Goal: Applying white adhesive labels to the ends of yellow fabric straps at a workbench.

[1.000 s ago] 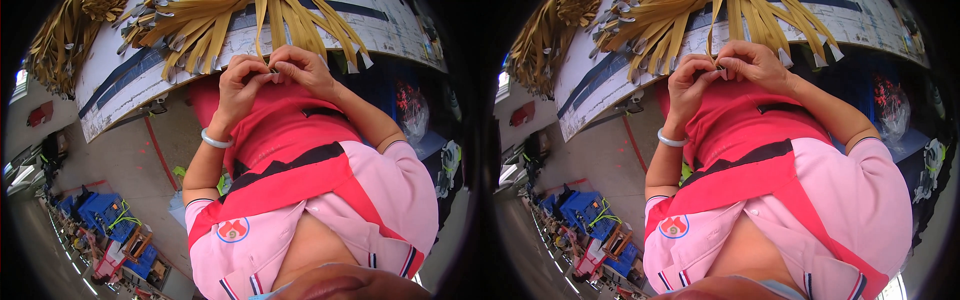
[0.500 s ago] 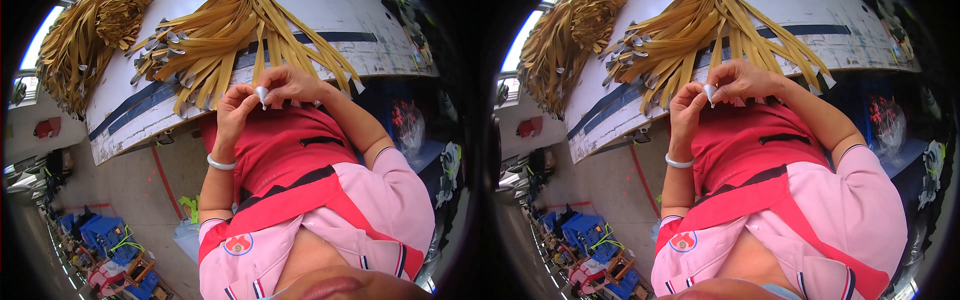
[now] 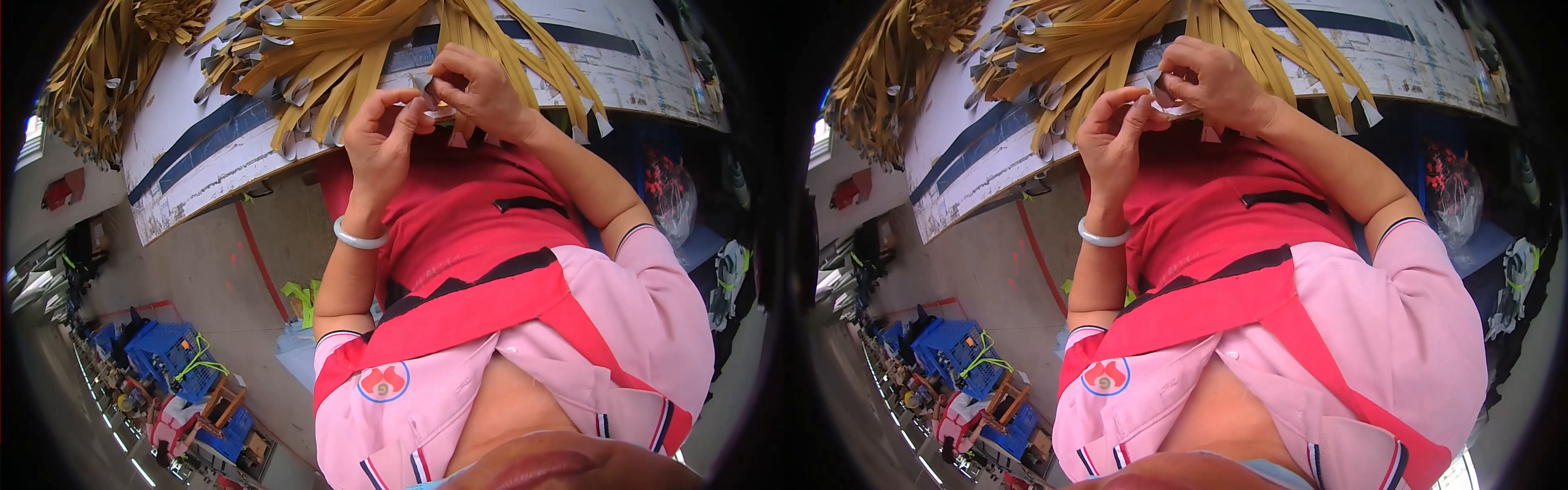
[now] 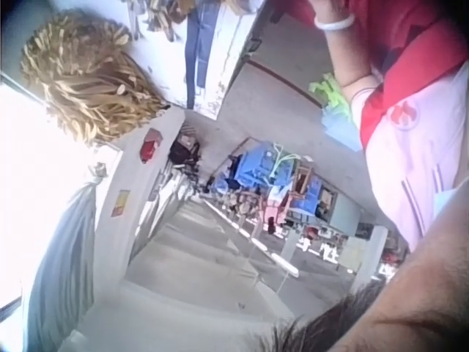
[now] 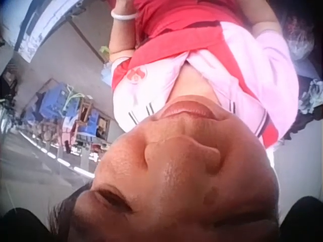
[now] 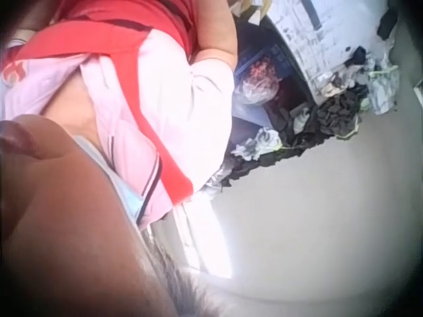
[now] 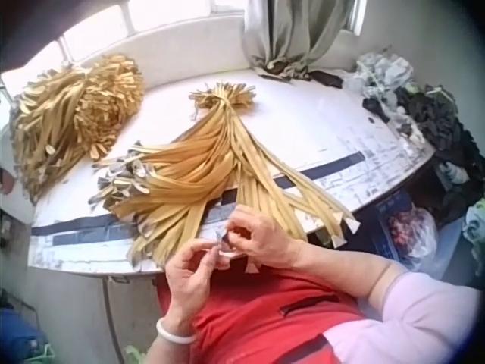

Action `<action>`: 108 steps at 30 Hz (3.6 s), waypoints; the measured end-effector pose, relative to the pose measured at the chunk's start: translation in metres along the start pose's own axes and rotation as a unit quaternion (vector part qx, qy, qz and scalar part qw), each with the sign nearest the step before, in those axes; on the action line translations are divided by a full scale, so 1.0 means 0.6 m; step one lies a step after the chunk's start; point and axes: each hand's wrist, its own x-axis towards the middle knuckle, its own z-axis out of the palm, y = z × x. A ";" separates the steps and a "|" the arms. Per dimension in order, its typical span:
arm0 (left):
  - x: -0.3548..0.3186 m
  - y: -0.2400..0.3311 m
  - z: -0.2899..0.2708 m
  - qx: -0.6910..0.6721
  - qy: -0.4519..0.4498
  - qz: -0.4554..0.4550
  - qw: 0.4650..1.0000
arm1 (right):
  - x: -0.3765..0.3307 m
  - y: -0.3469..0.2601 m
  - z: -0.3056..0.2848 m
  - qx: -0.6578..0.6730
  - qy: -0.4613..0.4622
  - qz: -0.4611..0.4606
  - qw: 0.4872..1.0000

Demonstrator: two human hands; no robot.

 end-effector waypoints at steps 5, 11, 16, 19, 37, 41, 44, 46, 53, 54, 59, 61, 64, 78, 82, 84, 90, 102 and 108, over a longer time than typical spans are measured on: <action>0.023 0.008 -0.049 0.112 -0.115 -0.053 0.986 | -0.008 -0.013 -0.002 0.146 -0.078 0.023 0.986; 0.019 -0.001 -0.045 0.272 -0.138 0.096 0.947 | -0.004 -0.020 -0.017 0.272 -0.187 0.228 0.916; 0.010 0.030 -0.032 0.313 -0.092 0.165 0.931 | 0.005 -0.010 -0.035 0.263 -0.176 0.160 0.935; 0.023 0.020 -0.090 0.288 0.049 0.180 0.939 | 0.007 0.009 -0.036 0.204 -0.114 0.141 0.962; -0.072 -0.071 -0.006 0.321 -0.224 0.083 0.917 | -0.172 0.083 0.044 0.204 -0.197 0.395 0.874; -0.063 -0.079 0.002 0.385 -0.271 0.172 0.865 | -0.163 0.039 0.005 0.300 -0.233 0.391 0.838; -0.064 -0.061 0.005 0.368 -0.272 0.160 0.875 | -0.168 0.002 -0.014 0.340 -0.188 0.381 0.839; -0.062 -0.051 0.006 0.336 -0.269 0.116 0.895 | -0.169 -0.019 -0.024 0.295 -0.142 0.348 0.879; -0.058 -0.029 0.006 0.299 -0.229 0.163 0.912 | -0.155 -0.048 -0.026 0.191 -0.089 0.221 0.952; -0.055 -0.023 -0.001 0.270 -0.199 0.164 0.928 | -0.149 -0.051 -0.030 0.238 -0.108 0.227 0.938; -0.043 -0.009 -0.009 0.133 -0.158 0.123 0.971 | -0.131 -0.034 -0.035 0.237 -0.142 0.076 0.958; -0.040 -0.005 -0.012 0.124 -0.160 0.108 0.973 | -0.112 -0.048 -0.042 0.306 -0.146 0.158 0.927; -0.031 -0.011 -0.023 0.215 -0.171 0.158 0.948 | -0.098 -0.037 -0.038 0.296 -0.160 0.094 0.937; -0.012 -0.024 0.007 -0.048 -0.043 -0.041 0.997 | -0.019 -0.064 -0.058 0.248 -0.190 0.213 0.926; -0.017 -0.047 0.024 0.151 0.033 0.134 0.979 | -0.033 -0.013 -0.016 0.145 -0.084 0.128 0.977; -0.022 -0.050 0.027 0.249 0.038 0.229 0.940 | -0.048 0.000 0.005 0.083 -0.037 0.068 0.994; -0.006 -0.006 -0.002 0.019 -0.043 0.022 0.999 | -0.046 -0.002 0.003 0.185 -0.056 0.057 0.980; -0.009 -0.021 -0.025 0.231 -0.112 0.136 0.957 | -0.033 0.005 -0.026 0.244 -0.153 0.205 0.935; 0.000 0.023 -0.105 0.124 0.068 0.127 0.982 | -0.025 0.022 -0.047 0.246 -0.017 0.254 0.935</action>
